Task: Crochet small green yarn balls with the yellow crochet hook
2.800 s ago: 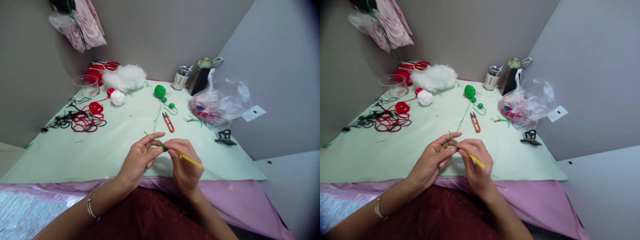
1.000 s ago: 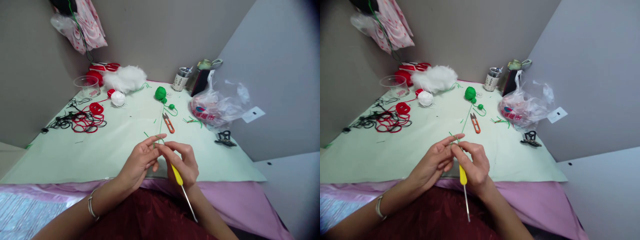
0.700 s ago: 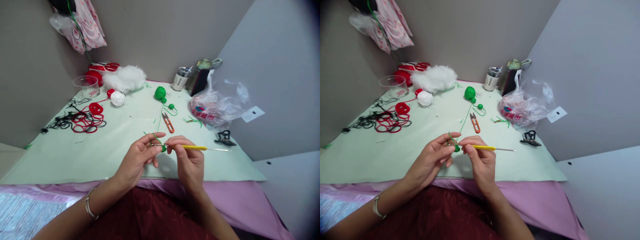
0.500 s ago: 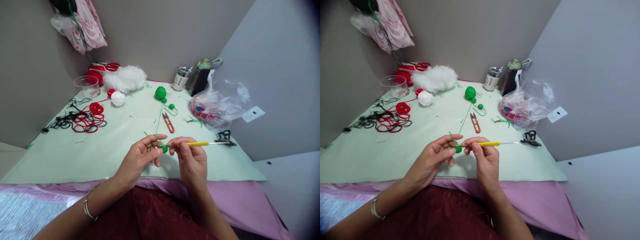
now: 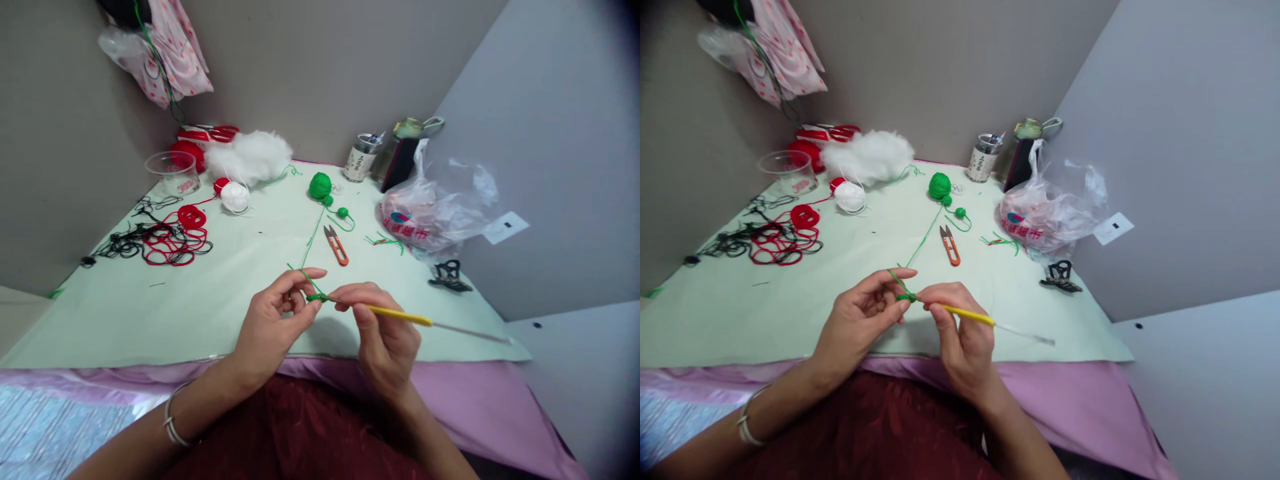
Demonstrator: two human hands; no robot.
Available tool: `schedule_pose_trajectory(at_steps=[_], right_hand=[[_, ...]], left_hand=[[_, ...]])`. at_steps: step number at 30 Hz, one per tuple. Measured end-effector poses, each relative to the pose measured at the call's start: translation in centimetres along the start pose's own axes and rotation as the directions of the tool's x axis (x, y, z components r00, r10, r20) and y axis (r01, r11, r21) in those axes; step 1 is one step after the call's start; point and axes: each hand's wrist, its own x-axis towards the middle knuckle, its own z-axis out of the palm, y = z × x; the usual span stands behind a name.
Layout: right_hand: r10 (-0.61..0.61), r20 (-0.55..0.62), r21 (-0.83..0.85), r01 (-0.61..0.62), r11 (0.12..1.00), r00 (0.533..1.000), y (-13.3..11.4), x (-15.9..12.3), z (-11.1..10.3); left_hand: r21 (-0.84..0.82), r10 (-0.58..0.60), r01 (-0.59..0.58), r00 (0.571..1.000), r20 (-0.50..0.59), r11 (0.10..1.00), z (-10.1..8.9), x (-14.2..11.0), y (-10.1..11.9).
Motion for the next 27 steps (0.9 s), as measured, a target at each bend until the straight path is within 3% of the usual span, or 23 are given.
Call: schedule_pose_trajectory(at_steps=[3, 5, 10, 13, 15, 21, 27], right_hand=[[-0.206, 0.069, -0.161, 0.214, 0.963, 0.976, -0.04, -0.18, 0.20], [-0.218, 0.044, -0.166, 0.222, 0.961, 0.975, 0.01, -0.32, 0.33], [0.023, -0.120, 0.096, -0.012, 0.995, 0.993, 0.10, -0.44, 0.48], [0.140, -0.097, 0.256, -0.111, 0.960, 0.985, 0.15, -0.25, 0.42], [0.148, -0.054, 0.263, -0.129, 0.956, 0.988, 0.09, -0.12, 0.27], [-0.035, 0.056, 0.010, 0.035, 0.999, 0.998, -0.59, 0.04, -0.31], [-0.246, 0.117, -0.203, 0.266, 0.943, 0.962, -0.59, -0.34, 0.03]], left_hand=[[0.037, 0.058, -0.056, 0.997, -0.052, 0.998, 0.30, -0.26, -0.10], [0.021, 0.043, -0.042, 0.999, -0.034, 0.999, 0.30, -0.32, -0.15], [-0.082, -0.042, 0.047, 0.997, 0.062, 0.996, -0.16, -0.03, -0.06], [-0.110, -0.052, 0.063, 0.994, 0.100, 0.992, -0.32, 0.18, 0.01], [-0.090, -0.047, 0.056, 0.994, 0.099, 0.994, -0.36, 0.23, 0.02], [0.055, 0.028, -0.028, 1.000, 0.013, 0.998, -0.37, 0.02, -0.12], [0.170, 0.207, -0.197, 0.977, -0.043, 0.966, -0.01, -0.26, -0.34]])
